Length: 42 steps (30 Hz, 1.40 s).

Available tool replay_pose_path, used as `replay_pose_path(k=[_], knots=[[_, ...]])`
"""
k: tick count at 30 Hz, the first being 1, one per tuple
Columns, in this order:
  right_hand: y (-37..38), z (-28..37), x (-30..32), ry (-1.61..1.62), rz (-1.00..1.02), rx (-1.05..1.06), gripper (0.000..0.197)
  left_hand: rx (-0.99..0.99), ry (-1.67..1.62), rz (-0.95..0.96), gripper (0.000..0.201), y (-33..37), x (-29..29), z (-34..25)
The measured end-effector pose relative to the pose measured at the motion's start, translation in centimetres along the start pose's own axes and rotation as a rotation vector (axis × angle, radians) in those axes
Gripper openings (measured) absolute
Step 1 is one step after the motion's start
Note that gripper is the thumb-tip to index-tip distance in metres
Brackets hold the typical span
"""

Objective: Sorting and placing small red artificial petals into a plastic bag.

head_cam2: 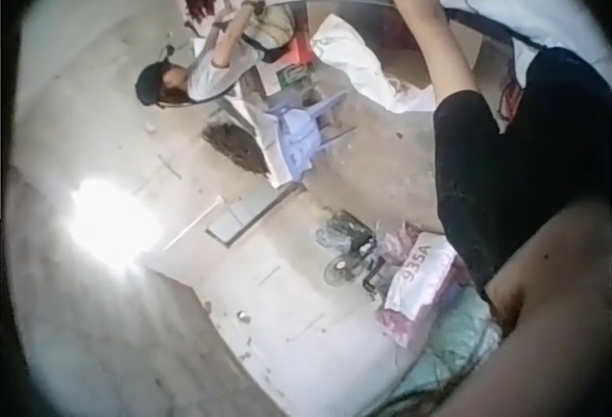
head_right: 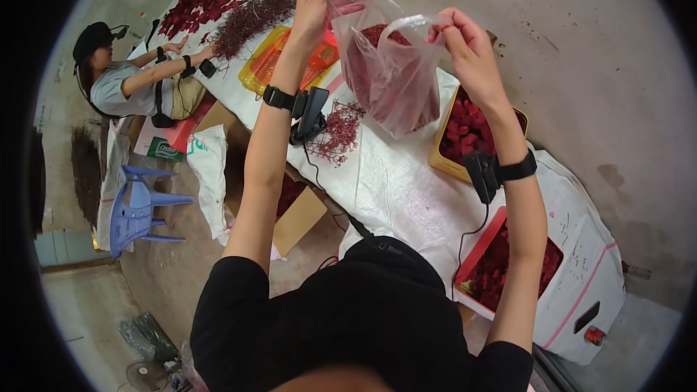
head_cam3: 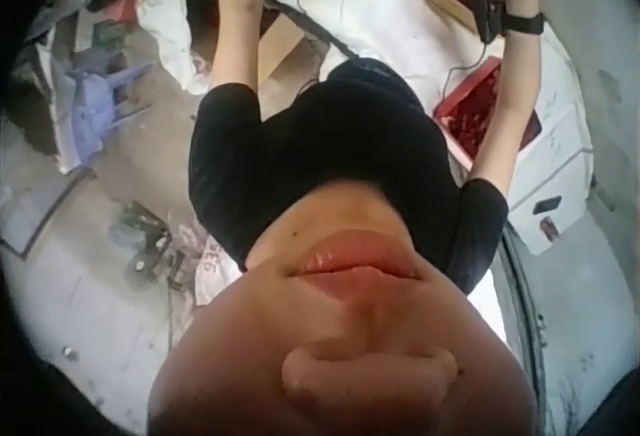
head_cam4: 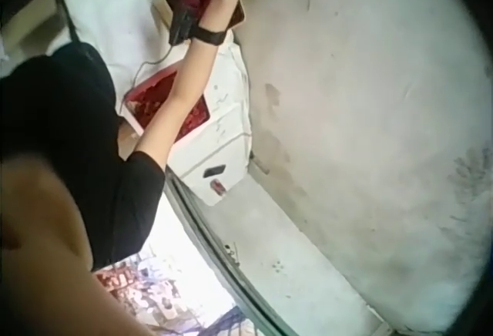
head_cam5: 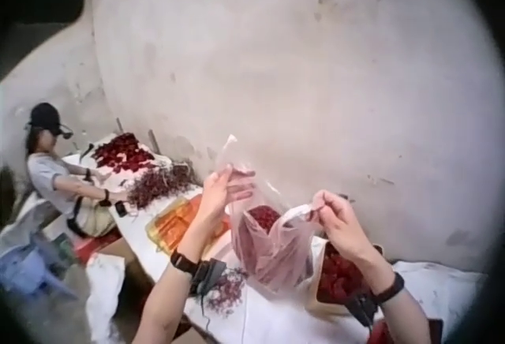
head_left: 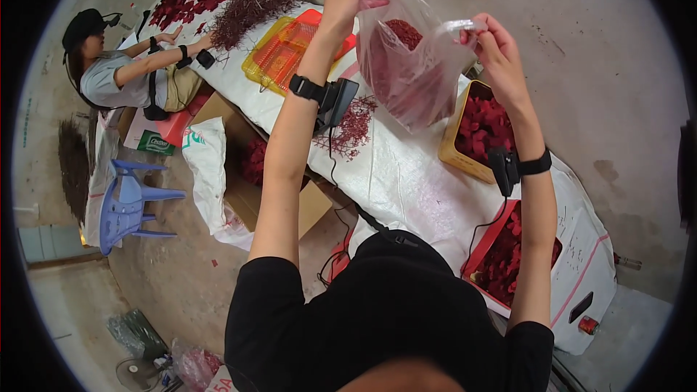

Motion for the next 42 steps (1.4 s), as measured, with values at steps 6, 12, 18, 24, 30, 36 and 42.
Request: replay_pose_path(k=[6, 12, 18, 24, 30, 36, 42], knots=[[-4.4, -1.9, -2.5, -0.149, 0.388, -0.158, 0.011, 0.233, 0.083, -0.014, 0.039, -4.0, 1.3, 5.5], [-10.5, -6.6, -3.9, -0.493, 0.921, -0.015, 0.012, 0.115, 0.44, -0.057, 0.028, -6.4, 3.5, 9.2], [-7.8, -10.9, -4.5, -0.868, 1.068, -0.24, 0.016, -0.361, 0.775, -0.053, 0.01, -7.6, 1.7, 6.6], [-1.8, -19.4, -6.0, -0.701, 0.521, -0.097, 0.025, -0.036, 0.429, 0.122, 0.005, -7.8, 0.7, 10.0], [-0.8, -29.2, -10.0, -1.085, 0.48, -0.282, 0.034, 0.018, 0.297, 0.067, 0.012, -7.8, 1.3, 9.4], [-1.0, -31.0, -11.5, -1.16, 0.527, -0.35, 0.033, -0.048, 0.411, 0.029, 0.012, -8.0, 3.0, 7.6], [-1.7, -28.5, -10.7, -0.996, 0.493, -0.245, 0.022, -0.107, 0.465, 0.019, 0.014, -9.7, 6.0, 8.0]])
Point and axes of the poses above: each hand's wrist, its own y-axis towards the middle knuckle, its own x-axis out of the back of the hand, z = x × y, the point moved 6 cm from there along y, towards the middle knuckle
